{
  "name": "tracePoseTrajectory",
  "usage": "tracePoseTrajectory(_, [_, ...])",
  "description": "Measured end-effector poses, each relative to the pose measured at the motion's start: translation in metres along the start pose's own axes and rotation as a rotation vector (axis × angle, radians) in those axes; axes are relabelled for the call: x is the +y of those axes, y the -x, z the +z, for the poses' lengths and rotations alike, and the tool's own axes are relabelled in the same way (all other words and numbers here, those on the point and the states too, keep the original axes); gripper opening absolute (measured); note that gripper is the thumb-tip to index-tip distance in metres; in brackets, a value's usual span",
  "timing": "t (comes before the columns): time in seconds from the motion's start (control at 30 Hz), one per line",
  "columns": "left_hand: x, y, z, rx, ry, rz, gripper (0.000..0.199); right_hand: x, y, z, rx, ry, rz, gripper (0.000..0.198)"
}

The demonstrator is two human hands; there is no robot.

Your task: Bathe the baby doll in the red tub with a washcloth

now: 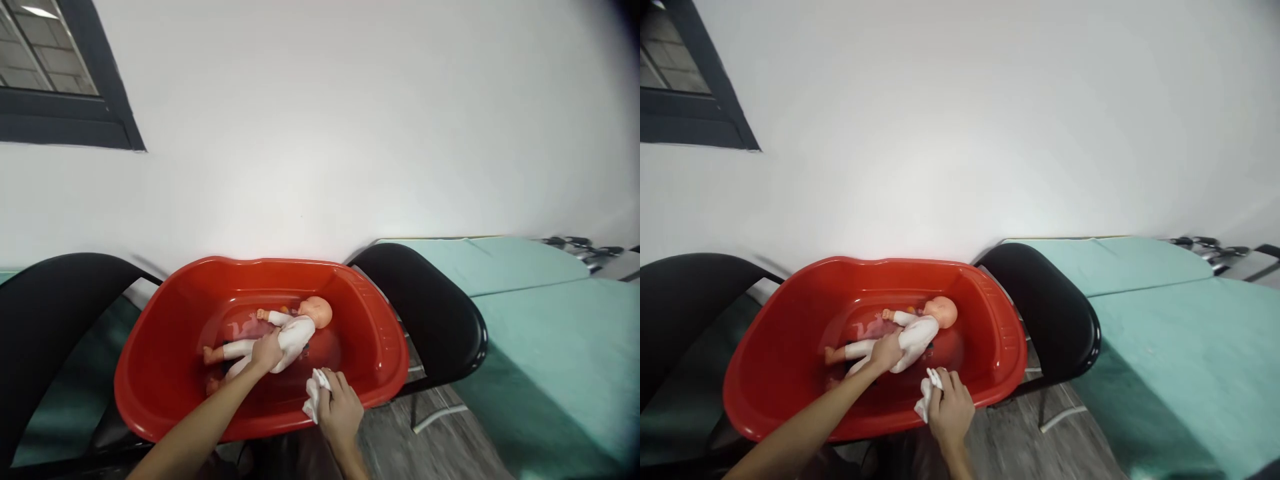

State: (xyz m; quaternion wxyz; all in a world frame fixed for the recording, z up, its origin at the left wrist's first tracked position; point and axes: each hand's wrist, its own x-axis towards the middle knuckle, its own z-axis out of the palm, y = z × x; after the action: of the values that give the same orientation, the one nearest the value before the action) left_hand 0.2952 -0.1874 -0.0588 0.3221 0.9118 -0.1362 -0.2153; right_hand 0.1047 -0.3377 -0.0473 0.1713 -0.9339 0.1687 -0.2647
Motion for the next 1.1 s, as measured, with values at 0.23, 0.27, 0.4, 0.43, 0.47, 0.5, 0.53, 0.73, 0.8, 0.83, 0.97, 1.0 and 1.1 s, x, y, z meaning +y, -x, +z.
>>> tracePoseTrajectory(0.23, [-0.002, 0.006, 0.024, 0.044, -0.462, 0.238, 0.065, -0.001, 0.003, 0.002, 0.064, -0.005, -0.043, 0.039])
tracePoseTrajectory(0.27, [-0.004, 0.006, 0.025, 0.046, -0.506, 0.255, 0.069, -0.001, 0.004, 0.004, 0.083, -0.017, -0.044, 0.039])
tracePoseTrajectory(0.4, [-0.011, 0.005, 0.026, 0.047, -0.533, 0.292, 0.07, 0.0, 0.007, 0.011, 0.114, -0.055, -0.036, 0.039])
tracePoseTrajectory(0.43, [-0.012, 0.006, 0.026, 0.038, -0.52, 0.286, 0.069, 0.0, 0.007, 0.013, 0.121, -0.061, -0.037, 0.038])
tracePoseTrajectory(0.47, [-0.011, 0.008, 0.025, 0.034, -0.51, 0.275, 0.07, 0.0, 0.008, 0.014, 0.132, -0.066, -0.038, 0.038])
tracePoseTrajectory(0.5, [-0.01, 0.011, 0.024, 0.042, -0.505, 0.268, 0.07, 0.0, 0.008, 0.015, 0.138, -0.069, -0.037, 0.039])
tracePoseTrajectory(0.53, [-0.007, 0.016, 0.023, 0.062, -0.508, 0.272, 0.07, 0.0, 0.009, 0.015, 0.139, -0.069, -0.036, 0.039])
tracePoseTrajectory(0.73, [0.019, 0.051, 0.008, 0.164, -0.461, 0.292, 0.041, -0.001, 0.003, 0.01, 0.093, -0.055, -0.026, 0.039])
tracePoseTrajectory(0.8, [0.026, 0.06, 0.004, 0.041, -0.295, 0.124, 0.039, -0.003, -0.001, 0.007, 0.065, -0.06, -0.027, 0.039])
tracePoseTrajectory(0.83, [0.028, 0.064, 0.003, -0.031, -0.189, 0.031, 0.041, -0.003, -0.002, 0.005, 0.049, -0.067, -0.016, 0.039])
tracePoseTrajectory(0.97, [0.029, 0.079, -0.001, -0.17, 0.333, -0.217, 0.039, -0.009, -0.007, -0.002, 0.005, -0.124, 0.113, 0.041])
tracePoseTrajectory(1.0, [0.029, 0.083, -0.003, -0.178, 0.479, -0.258, 0.037, -0.011, -0.009, -0.005, -0.014, -0.138, 0.151, 0.043])
tracePoseTrajectory(1.1, [0.03, 0.098, -0.014, -0.242, 0.748, -0.276, 0.03, -0.019, -0.02, -0.02, -0.127, -0.187, 0.263, 0.049])
